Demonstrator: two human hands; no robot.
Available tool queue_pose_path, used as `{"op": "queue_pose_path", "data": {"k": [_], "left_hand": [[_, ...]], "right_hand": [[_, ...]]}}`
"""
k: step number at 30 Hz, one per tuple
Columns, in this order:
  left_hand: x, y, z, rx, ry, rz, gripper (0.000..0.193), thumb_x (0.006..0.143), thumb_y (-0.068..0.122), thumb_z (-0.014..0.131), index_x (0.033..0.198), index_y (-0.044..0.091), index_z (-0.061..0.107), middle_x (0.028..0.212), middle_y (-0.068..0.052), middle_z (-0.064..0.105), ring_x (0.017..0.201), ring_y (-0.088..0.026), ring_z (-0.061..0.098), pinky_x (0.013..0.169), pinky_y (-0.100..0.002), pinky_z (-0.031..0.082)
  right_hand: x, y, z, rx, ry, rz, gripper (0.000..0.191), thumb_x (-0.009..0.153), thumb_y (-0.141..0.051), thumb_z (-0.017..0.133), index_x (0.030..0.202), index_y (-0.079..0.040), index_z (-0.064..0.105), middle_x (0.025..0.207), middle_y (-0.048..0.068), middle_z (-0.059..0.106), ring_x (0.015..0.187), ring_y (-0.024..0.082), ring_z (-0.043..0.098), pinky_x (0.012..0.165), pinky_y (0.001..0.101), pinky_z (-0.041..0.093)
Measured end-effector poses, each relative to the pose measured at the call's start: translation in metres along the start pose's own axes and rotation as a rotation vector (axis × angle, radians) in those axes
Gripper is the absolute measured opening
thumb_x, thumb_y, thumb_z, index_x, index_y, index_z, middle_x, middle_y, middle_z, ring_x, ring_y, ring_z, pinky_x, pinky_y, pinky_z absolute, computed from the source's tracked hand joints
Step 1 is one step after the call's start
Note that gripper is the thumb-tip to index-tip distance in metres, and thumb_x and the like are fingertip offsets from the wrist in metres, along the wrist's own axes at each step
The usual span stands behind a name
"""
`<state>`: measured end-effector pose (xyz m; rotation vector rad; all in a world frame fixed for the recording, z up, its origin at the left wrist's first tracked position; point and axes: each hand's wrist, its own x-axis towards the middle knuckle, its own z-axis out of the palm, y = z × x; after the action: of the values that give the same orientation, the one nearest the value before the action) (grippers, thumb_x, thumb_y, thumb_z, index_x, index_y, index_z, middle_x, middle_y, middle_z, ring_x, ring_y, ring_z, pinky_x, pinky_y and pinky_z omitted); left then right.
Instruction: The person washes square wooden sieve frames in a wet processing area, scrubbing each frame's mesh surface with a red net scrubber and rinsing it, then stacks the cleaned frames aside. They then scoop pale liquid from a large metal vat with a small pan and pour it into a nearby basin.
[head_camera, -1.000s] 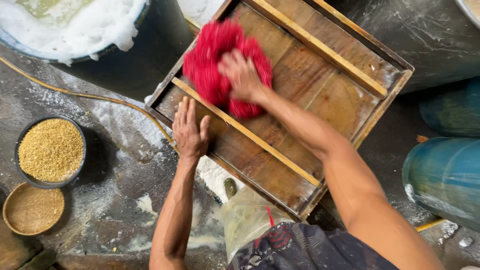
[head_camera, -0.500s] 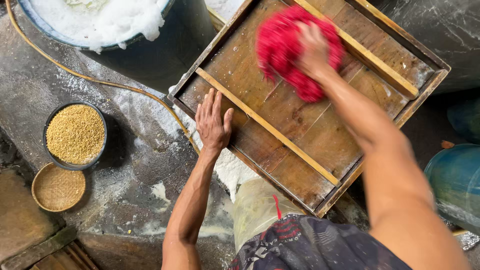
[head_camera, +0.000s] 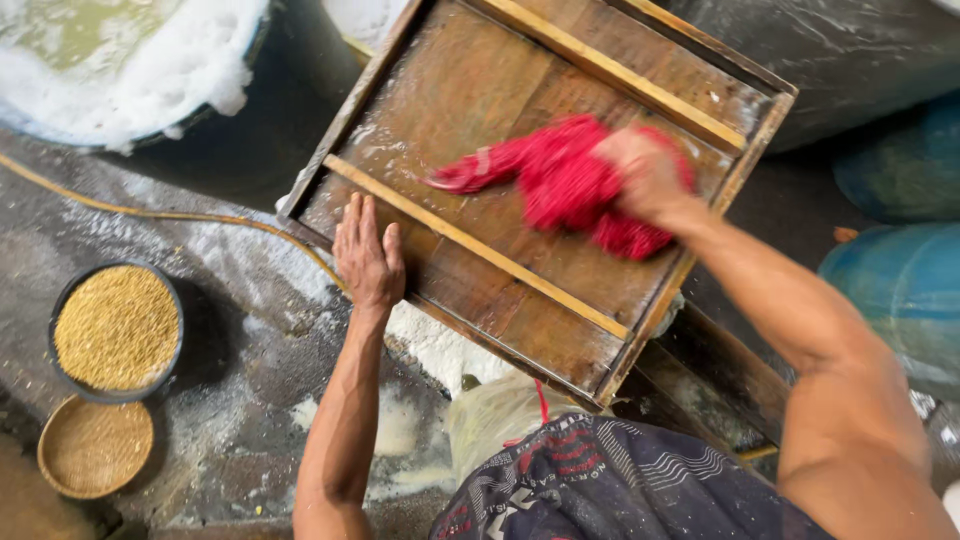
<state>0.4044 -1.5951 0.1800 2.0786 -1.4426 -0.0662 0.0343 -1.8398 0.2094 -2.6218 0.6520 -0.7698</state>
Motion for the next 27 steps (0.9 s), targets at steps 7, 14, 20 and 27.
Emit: {"op": "queue_pose_path", "data": {"k": [7, 14, 20, 27], "left_hand": [[0.003, 0.013, 0.001, 0.025, -0.049, -0.012, 0.06, 0.103, 0.036, 0.059, 0.154, 0.007, 0.048, 0.162, -0.016, 0.044, 0.15, -0.034, 0.04, 0.124, -0.05, 0.024], [0.005, 0.022, -0.005, 0.003, -0.077, -0.009, 0.065, 0.1, 0.039, 0.061, 0.154, 0.005, 0.046, 0.162, -0.016, 0.043, 0.15, -0.032, 0.04, 0.123, -0.05, 0.025], [0.009, 0.018, -0.007, 0.01, -0.067, -0.034, 0.063, 0.099, 0.04, 0.062, 0.15, 0.005, 0.05, 0.16, -0.015, 0.047, 0.147, -0.032, 0.043, 0.123, -0.05, 0.028], [0.01, 0.01, -0.006, 0.059, -0.038, -0.019, 0.057, 0.101, 0.036, 0.059, 0.149, 0.004, 0.053, 0.159, -0.017, 0.048, 0.146, -0.033, 0.044, 0.122, -0.051, 0.029]], "right_hand": [[-0.052, 0.045, -0.094, -0.576, 0.228, 0.162, 0.111, 0.059, -0.036, 0.089, 0.143, 0.014, 0.035, 0.14, 0.035, 0.041, 0.126, 0.051, 0.046, 0.101, 0.0592, 0.039], [0.046, 0.128, -0.005, -0.451, -0.193, 0.355, 0.096, 0.058, -0.025, 0.09, 0.144, 0.006, 0.057, 0.154, 0.029, 0.044, 0.137, 0.048, 0.045, 0.114, 0.053, 0.044], [0.273, 0.096, 0.09, -0.272, -0.115, 0.156, 0.093, 0.06, -0.037, 0.092, 0.137, 0.004, 0.06, 0.136, 0.025, 0.049, 0.122, 0.044, 0.049, 0.1, 0.0539, 0.047], [0.258, 0.103, 0.086, -0.242, -0.006, 0.073, 0.08, 0.066, -0.04, 0.092, 0.132, -0.004, 0.063, 0.126, 0.014, 0.055, 0.111, 0.039, 0.053, 0.084, 0.0497, 0.052]]}}
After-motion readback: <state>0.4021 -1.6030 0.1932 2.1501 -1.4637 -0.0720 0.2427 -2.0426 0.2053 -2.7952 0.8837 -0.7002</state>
